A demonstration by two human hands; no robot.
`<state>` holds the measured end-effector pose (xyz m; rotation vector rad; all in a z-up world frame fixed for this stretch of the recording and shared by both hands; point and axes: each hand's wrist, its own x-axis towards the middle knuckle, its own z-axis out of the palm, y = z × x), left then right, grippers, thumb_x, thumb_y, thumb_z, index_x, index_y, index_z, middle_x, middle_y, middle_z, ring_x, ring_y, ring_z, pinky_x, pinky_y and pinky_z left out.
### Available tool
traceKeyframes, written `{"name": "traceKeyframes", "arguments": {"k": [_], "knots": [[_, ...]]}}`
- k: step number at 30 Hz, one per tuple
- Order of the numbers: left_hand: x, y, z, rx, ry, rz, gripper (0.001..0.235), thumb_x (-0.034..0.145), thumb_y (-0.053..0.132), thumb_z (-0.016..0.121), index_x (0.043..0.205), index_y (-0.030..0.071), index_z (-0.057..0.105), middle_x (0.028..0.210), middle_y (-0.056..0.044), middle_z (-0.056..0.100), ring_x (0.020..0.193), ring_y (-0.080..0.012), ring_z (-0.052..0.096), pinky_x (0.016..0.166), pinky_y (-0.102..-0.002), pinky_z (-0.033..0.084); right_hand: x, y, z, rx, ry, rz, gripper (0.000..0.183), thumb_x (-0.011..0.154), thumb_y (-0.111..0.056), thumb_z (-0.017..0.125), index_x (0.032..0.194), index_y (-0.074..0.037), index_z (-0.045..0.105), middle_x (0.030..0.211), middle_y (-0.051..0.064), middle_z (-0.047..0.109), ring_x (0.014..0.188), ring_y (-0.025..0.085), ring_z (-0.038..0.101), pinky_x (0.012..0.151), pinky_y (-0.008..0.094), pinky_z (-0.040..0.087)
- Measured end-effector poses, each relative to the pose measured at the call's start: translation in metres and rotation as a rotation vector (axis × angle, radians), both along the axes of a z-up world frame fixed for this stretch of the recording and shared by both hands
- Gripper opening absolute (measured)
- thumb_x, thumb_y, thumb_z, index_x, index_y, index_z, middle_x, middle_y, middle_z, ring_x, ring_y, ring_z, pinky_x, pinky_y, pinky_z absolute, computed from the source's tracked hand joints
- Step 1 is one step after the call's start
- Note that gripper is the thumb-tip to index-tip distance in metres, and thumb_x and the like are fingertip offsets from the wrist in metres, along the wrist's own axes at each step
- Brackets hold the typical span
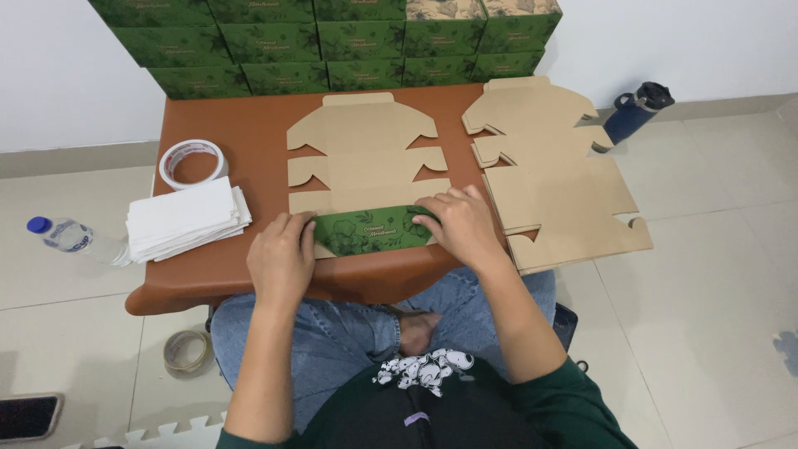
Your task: The person assembles flat cardboard pieces into small boxes by folding and tucking flaps. They place a white paper insert inside each box, close the lid, and stack the finished boxes. The process is repeated for multiple units.
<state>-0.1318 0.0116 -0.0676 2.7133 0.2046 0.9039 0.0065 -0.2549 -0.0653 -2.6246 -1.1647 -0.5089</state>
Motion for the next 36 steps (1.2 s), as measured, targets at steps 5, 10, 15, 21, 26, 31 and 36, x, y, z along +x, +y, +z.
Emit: {"name": "traceKeyframes", "arguments": {"k": [5, 10, 15, 21, 26, 31, 36], "knots": [[0.018, 0.007, -0.023, -0.030, 0.113, 0.032, 0.011, 0.095, 0.020, 0.070, 0.105, 0.019, 0.076, 0.085, 0.000, 0.064, 0.085, -0.0235, 0.066, 0.076, -0.036, 0.046, 0.004, 0.004, -0.024, -0.006, -0.071, -0.081, 0.030, 0.083, -0.040, 0.078, 0.107, -0.023, 0.074, 0.094, -0.002, 0.066, 0.101, 0.020, 0.059, 0.104, 0.048, 0.028], [0.016, 0.008, -0.025, -0.103, 0.087, -0.002, 0.016, 0.092, 0.017, 0.073, 0.107, 0.017, 0.075, 0.101, -0.004, 0.060, 0.096, -0.0301, 0.062, 0.079, -0.039, 0.045, -0.021, 0.016, -0.027, 0.074, 0.045, -0.026, 0.031, 0.095, -0.018, 0.066, 0.125, -0.016, 0.069, 0.135, 0.013, 0.062, 0.134, 0.031, 0.052, 0.120, 0.059, 0.016], [0.018, 0.015, -0.035, -0.276, 0.103, -0.036, 0.011, 0.095, 0.018, 0.070, 0.104, 0.020, 0.077, 0.090, -0.002, 0.056, 0.094, -0.0273, 0.058, 0.083, -0.038, 0.043, -0.056, 0.047, -0.021, -0.008, 0.356, 0.104, 0.062, 0.107, -0.038, 0.044, 0.152, 0.003, 0.039, 0.156, 0.032, 0.036, 0.149, 0.043, 0.029, 0.121, 0.056, 0.016], [0.020, 0.013, -0.029, -0.360, 0.101, -0.035, 0.029, 0.106, 0.015, 0.049, 0.127, 0.015, 0.068, 0.105, -0.011, 0.064, 0.099, -0.0338, 0.059, 0.086, -0.042, 0.042, -0.076, 0.114, -0.029, -0.080, 0.360, 0.180, 0.081, 0.102, -0.053, 0.037, 0.152, 0.010, 0.030, 0.158, 0.035, 0.028, 0.152, 0.041, 0.021, 0.125, 0.050, 0.010], [0.017, 0.011, -0.015, -0.365, 0.156, -0.075, 0.041, 0.110, 0.025, 0.033, 0.141, 0.013, 0.057, 0.115, -0.013, 0.065, 0.104, -0.0365, 0.057, 0.091, -0.046, 0.039, -0.076, 0.141, -0.053, 0.057, 0.145, 0.236, 0.087, 0.085, -0.043, 0.058, 0.151, 0.009, 0.036, 0.156, 0.031, 0.037, 0.151, 0.038, 0.030, 0.126, 0.045, 0.018], [0.021, 0.014, -0.034, -0.065, 0.314, -0.018, 0.044, 0.108, 0.046, 0.034, 0.139, 0.031, 0.062, 0.138, 0.004, 0.057, 0.115, -0.0249, 0.051, 0.093, -0.040, 0.036, -0.064, 0.107, -0.033, 0.005, 0.293, 0.307, 0.083, 0.094, -0.048, 0.049, 0.151, 0.009, 0.035, 0.158, 0.032, 0.033, 0.152, 0.039, 0.025, 0.125, 0.047, 0.016], [0.021, 0.011, -0.028, 0.011, 0.406, -0.098, 0.058, 0.104, 0.057, 0.038, 0.149, 0.022, 0.052, 0.156, -0.003, 0.047, 0.143, -0.0263, 0.039, 0.114, -0.046, 0.024, -0.045, 0.043, -0.011, -0.133, 0.472, 0.049, 0.086, 0.101, -0.061, 0.039, 0.156, 0.003, 0.025, 0.162, 0.032, 0.019, 0.153, 0.042, 0.014, 0.123, 0.052, 0.007]]}}
